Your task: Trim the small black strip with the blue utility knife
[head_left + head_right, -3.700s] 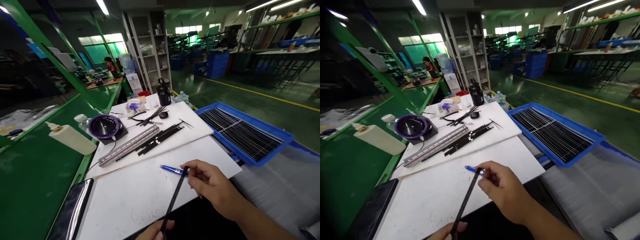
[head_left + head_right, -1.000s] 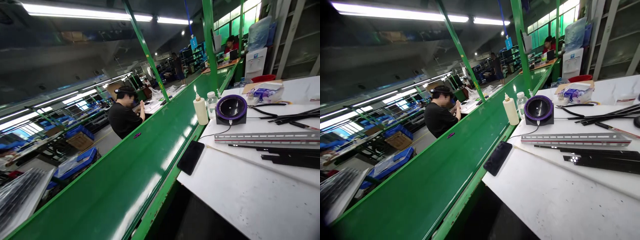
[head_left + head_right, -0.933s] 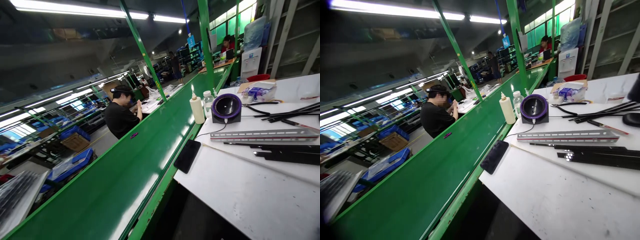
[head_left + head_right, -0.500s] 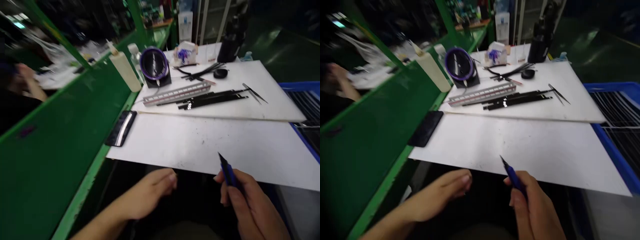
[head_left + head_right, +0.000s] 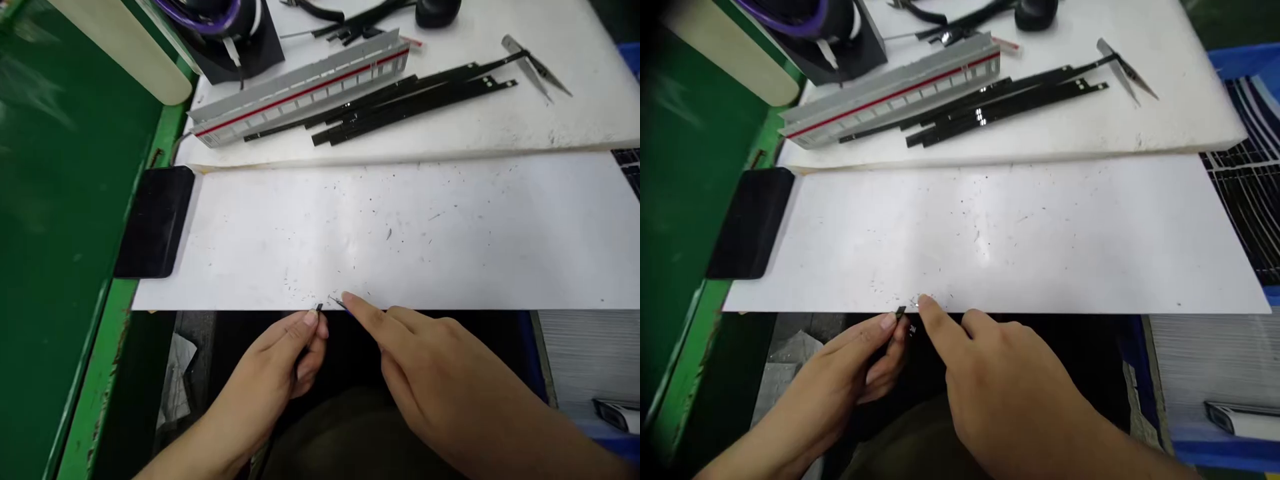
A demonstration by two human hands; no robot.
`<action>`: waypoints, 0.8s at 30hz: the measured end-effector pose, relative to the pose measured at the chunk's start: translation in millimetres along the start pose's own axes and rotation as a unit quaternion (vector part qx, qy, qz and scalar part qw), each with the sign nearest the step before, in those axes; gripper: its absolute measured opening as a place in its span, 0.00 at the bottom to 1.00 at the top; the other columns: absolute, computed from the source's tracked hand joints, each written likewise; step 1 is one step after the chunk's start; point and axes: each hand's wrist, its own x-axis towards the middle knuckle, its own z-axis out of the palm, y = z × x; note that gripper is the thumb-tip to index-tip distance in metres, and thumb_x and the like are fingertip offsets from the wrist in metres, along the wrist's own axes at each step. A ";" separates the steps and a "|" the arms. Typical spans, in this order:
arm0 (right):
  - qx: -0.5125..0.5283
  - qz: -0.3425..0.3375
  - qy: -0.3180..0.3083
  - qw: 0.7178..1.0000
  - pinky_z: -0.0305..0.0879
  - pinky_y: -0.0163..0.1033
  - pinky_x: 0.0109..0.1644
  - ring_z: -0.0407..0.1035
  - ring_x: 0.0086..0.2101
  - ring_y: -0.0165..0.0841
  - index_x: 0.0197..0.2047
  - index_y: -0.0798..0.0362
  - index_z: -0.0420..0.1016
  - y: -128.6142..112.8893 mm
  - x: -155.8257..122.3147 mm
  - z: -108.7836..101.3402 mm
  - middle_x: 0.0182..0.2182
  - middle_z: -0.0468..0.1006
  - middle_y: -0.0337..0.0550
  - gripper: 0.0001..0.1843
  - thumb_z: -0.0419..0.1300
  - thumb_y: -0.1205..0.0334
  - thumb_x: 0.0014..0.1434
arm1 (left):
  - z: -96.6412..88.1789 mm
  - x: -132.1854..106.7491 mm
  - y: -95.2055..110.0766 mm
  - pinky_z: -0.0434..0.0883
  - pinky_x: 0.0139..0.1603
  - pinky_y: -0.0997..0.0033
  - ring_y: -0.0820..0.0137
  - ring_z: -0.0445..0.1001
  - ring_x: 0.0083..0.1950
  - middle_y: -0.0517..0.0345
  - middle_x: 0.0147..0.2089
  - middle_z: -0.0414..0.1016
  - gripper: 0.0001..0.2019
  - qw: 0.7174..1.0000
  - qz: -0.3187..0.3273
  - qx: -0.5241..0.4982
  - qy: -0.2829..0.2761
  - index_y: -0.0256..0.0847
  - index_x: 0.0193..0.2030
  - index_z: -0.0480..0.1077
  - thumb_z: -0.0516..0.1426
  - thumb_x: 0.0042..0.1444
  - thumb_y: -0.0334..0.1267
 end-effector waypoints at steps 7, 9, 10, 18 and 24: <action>-0.024 -0.038 -0.008 0.999 0.64 0.39 0.24 0.66 0.20 0.34 0.72 0.50 0.53 0.6 8.4 -3.7 0.27 0.72 0.40 0.37 0.47 0.71 0.60 | -6.7 -2.2 7.0 0.48 0.20 0.76 0.76 0.47 0.21 0.66 0.20 0.55 0.20 0.997 -0.065 0.026 0.014 0.40 0.30 0.69 0.56 0.60 0.56; -0.019 -0.043 -0.004 0.999 0.63 0.39 0.22 0.65 0.19 0.33 0.72 0.51 0.55 0.0 9.9 -4.8 0.26 0.72 0.40 0.36 0.46 0.71 0.61 | -9.7 -3.2 8.3 0.48 0.20 0.76 0.77 0.47 0.21 0.65 0.20 0.55 0.21 0.997 -0.075 0.035 0.006 0.40 0.26 0.67 0.57 0.59 0.56; -0.017 -0.045 -0.004 0.999 0.62 0.39 0.22 0.65 0.19 0.33 0.71 0.51 0.56 -0.4 10.5 -5.5 0.27 0.72 0.40 0.35 0.45 0.71 0.61 | -11.2 -3.4 9.0 0.49 0.20 0.76 0.77 0.48 0.21 0.65 0.20 0.55 0.22 0.996 -0.080 0.039 0.003 0.40 0.25 0.66 0.57 0.59 0.56; -0.006 -0.056 -0.009 0.998 0.59 0.40 0.22 0.65 0.20 0.33 0.70 0.56 0.57 -0.7 12.8 -8.3 0.26 0.73 0.41 0.33 0.45 0.72 0.62 | -12.6 -1.1 10.9 0.51 0.20 0.75 0.76 0.50 0.21 0.65 0.20 0.55 0.22 0.995 -0.087 0.049 0.005 0.41 0.23 0.65 0.58 0.58 0.56; -0.043 -0.058 -0.017 0.997 0.52 0.38 0.21 0.62 0.19 0.31 0.73 0.56 0.49 -1.4 10.2 -1.9 0.26 0.69 0.37 0.39 0.50 0.73 0.59 | -9.4 -2.4 9.2 0.53 0.20 0.76 0.76 0.50 0.22 0.65 0.20 0.55 0.23 0.995 -0.074 0.061 0.016 0.41 0.22 0.64 0.57 0.58 0.57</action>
